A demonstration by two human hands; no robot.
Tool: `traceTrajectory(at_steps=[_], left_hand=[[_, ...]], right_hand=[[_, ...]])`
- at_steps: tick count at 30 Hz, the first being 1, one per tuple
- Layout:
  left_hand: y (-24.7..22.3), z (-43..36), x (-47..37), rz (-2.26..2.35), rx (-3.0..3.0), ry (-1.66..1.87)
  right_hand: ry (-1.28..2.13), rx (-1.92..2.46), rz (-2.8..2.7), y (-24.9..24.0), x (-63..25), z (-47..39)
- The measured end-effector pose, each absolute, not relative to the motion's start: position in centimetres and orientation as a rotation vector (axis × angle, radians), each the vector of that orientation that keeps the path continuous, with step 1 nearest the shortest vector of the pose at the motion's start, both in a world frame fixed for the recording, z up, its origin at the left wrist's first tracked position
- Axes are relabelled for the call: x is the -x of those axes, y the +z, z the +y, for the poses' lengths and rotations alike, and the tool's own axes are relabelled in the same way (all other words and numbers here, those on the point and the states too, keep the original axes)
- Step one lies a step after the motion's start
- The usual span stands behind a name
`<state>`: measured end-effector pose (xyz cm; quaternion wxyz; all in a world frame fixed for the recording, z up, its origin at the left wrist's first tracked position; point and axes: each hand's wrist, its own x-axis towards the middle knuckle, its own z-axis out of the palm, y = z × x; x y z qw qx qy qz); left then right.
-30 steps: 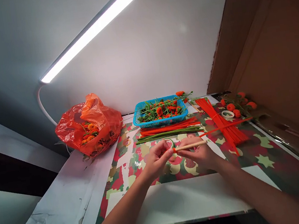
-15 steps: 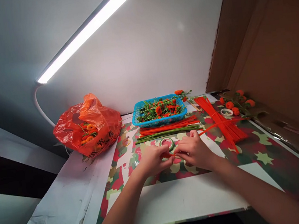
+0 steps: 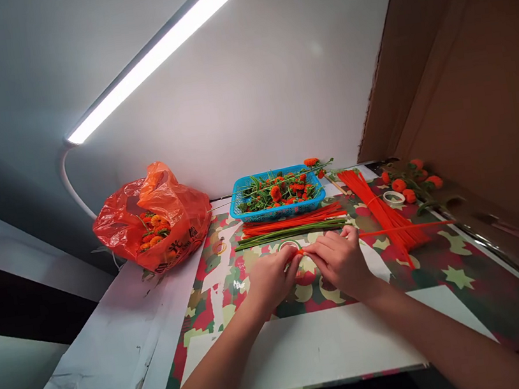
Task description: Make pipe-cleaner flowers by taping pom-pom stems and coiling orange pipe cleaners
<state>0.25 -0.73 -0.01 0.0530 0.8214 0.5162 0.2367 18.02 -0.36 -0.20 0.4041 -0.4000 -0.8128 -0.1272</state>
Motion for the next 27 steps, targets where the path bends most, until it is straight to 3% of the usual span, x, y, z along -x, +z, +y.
traceTrajectory(at_steps=[5, 12, 18, 27], left_hand=[[0.0, -1.1, -0.7, 1.565, -2.26, 0.858], [0.8, -1.0, -1.6, 1.167, -1.561, 1.05], [0.5, -0.6, -1.4, 0.92, -1.0, 0.934], [0.4, -0.2, -0.4, 0.856, -1.085, 0.859]], right_hand=[[-0.149, 0.974, -1.972, -0.5, -17.7, -0.6], [0.02, 0.917, -1.9, -0.2, -17.5, -0.8], [-0.015, 0.867, -1.894, 0.0, -17.5, -1.1], [0.398, 0.748, -1.884, 0.6, -18.6, -0.5]])
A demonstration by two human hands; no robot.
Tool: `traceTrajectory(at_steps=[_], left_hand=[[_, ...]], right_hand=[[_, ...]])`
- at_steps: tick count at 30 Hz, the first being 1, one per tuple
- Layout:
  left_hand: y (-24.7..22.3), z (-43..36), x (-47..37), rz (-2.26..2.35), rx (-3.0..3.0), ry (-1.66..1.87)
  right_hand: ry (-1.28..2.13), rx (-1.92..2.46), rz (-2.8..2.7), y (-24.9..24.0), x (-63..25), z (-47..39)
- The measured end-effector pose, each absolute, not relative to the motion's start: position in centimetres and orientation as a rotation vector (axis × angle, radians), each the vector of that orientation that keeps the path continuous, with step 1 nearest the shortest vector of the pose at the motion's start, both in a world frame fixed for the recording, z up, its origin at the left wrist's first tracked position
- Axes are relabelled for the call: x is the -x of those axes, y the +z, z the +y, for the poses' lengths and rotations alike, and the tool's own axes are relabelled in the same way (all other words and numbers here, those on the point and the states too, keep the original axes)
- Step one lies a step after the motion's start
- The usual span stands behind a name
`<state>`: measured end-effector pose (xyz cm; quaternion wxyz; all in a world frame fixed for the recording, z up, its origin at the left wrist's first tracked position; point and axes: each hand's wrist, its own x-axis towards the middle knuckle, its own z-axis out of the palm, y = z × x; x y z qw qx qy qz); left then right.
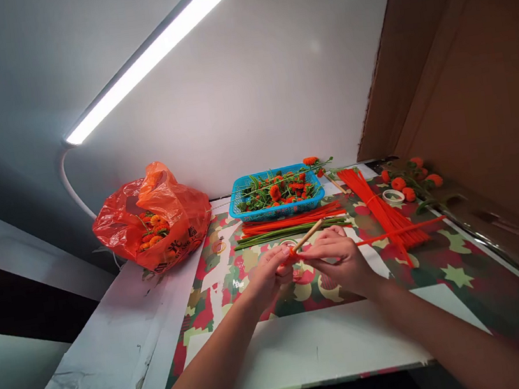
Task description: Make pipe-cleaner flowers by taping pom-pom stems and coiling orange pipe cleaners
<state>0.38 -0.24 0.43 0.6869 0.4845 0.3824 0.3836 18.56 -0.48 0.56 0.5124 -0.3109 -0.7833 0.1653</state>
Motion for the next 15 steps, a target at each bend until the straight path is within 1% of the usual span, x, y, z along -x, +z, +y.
traceTrajectory(at_steps=[3, 6, 10, 15], left_hand=[[0.4, 0.0, 0.2, 0.877, -1.21, 0.813], [0.8, 0.0, 0.9, 0.891, -1.435, 0.719], [1.4, 0.0, 1.5, 0.945, -1.807, 0.587], [1.6, 0.2, 1.6, 1.16, -2.205, 0.533]], right_hand=[[0.45, 0.877, -1.918, 0.8, -19.2, 0.1], [0.336, 0.952, -2.01, 1.1, -19.9, 0.5], [0.175, 0.944, -2.114, 1.3, -20.5, 0.6], [0.033, 0.889, -2.149, 1.2, -20.4, 0.3]])
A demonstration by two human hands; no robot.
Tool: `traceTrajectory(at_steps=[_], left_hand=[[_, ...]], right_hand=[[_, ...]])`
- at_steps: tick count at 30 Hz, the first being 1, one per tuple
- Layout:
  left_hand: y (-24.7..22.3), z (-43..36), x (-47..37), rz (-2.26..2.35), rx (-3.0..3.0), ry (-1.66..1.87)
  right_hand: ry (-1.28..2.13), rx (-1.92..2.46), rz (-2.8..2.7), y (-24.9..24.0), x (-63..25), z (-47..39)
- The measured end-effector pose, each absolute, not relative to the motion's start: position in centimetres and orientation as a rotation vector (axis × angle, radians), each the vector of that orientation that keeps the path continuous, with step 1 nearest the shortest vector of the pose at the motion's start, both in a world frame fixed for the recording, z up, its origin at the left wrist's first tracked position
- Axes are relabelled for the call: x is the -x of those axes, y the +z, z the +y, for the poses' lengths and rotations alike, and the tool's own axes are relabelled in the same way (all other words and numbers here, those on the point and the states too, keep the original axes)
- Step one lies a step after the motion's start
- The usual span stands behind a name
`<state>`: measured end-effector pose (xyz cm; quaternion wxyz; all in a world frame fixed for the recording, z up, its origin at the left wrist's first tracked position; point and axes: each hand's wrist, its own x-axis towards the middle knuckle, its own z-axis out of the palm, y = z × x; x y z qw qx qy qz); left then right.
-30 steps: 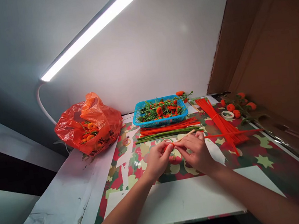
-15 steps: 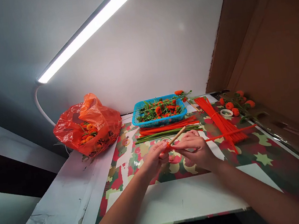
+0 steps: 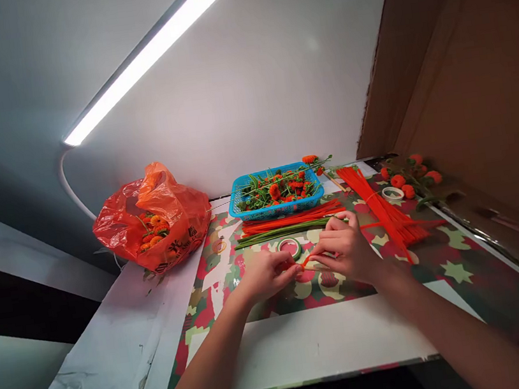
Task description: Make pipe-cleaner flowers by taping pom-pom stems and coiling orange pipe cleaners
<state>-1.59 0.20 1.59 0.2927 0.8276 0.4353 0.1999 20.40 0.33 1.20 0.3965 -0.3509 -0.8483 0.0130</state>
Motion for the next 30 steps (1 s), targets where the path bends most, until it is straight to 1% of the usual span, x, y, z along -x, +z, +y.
traceTrajectory(at_steps=[5, 8, 13, 17, 22, 25, 30], left_hand=[[1.3, 0.1, 1.0, 1.415, -2.397, 0.54], [0.7, -0.2, 0.5, 1.509, -2.432, 0.611], [-0.1, -0.6, -0.2, 1.552, -2.346, 0.809], [0.2, -0.8, -0.5, 1.556, -2.274, 0.862], [0.8, -0.6, -0.6, 1.34, -1.888, 0.97], [0.8, -0.4, -0.4, 1.156, -1.639, 1.027], [0.9, -0.3, 0.0, 0.973, -1.476, 0.943]], right_hand=[[-0.071, 0.91, -2.141, 1.0, -19.9, 0.0], [-0.089, 0.916, -2.112, 0.8, -19.5, -0.2], [-0.102, 0.942, -2.07, 0.2, -18.9, -0.6], [-0.082, 0.954, -2.064, 0.0, -18.6, -0.8], [0.082, 0.938, -1.974, 0.2, -18.4, -0.9], [0.299, 0.913, -1.93, 0.5, -18.7, -0.7], [0.659, 0.932, -1.968, 1.0, -19.8, 0.1]])
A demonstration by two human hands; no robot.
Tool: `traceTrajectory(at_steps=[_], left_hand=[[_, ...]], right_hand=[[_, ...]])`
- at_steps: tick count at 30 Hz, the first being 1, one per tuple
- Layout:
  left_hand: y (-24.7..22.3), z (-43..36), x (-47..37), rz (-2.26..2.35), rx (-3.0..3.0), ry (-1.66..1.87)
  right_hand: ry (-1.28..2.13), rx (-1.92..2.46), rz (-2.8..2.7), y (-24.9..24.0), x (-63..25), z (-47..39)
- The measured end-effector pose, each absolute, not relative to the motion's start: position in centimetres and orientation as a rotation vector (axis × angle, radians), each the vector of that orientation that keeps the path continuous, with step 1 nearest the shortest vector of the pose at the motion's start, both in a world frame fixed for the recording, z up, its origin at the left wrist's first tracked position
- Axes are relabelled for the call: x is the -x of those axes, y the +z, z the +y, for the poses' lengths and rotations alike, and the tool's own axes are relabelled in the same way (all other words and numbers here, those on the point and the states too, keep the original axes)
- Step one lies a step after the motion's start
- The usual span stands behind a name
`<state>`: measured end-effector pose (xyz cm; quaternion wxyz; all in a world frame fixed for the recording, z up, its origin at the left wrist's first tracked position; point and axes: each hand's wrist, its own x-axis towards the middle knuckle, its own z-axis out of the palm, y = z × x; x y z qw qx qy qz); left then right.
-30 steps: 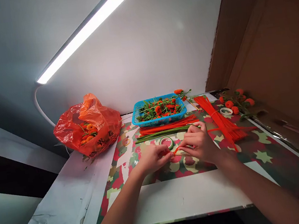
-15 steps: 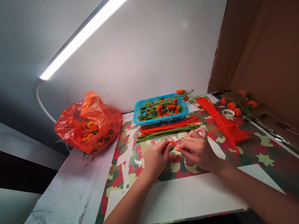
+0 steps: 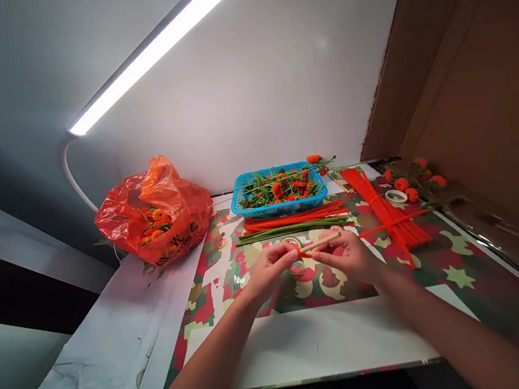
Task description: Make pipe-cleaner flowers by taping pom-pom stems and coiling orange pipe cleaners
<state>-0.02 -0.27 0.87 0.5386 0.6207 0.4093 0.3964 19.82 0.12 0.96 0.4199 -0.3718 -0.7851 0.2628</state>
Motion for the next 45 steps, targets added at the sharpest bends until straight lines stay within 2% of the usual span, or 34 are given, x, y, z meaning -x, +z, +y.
traceTrajectory(at_steps=[6, 10, 16, 21, 26, 33, 38, 42, 45], left_hand=[[1.3, -0.5, 0.6, 0.921, -1.64, 0.741], [1.4, -0.2, 1.3, 1.014, -2.051, 0.561], [0.7, 0.4, 1.3, 1.317, -2.486, 0.507], [0.3, 0.1, 0.6, 1.512, -2.424, 0.636], [0.6, -0.4, -0.2, 1.501, -2.085, 0.898], [0.1, -0.1, -0.5, 1.281, -1.654, 1.064], [-0.1, 0.1, -0.4, 1.041, -1.398, 1.116], [0.2, 0.2, 0.6, 0.957, -1.593, 0.971], [0.5, 0.4, 1.6, 0.973, -1.873, 0.751]], right_hand=[[0.739, 0.908, -2.186, 1.4, -20.6, 0.8], [0.486, 0.924, -2.255, 1.4, -20.5, 0.6], [0.153, 0.906, -2.322, 0.6, -19.5, 0.0], [0.057, 0.934, -2.217, -0.2, -18.8, -0.1], [-0.019, 0.866, -2.119, -0.3, -18.4, -0.4], [0.007, 0.849, -2.025, -0.1, -18.2, -0.8], [0.266, 0.848, -1.963, 0.5, -18.6, -0.6], [0.555, 0.866, -2.079, 1.3, -19.5, -0.1], [0.567, 0.884, -2.18, 1.5, -20.1, 0.3]])
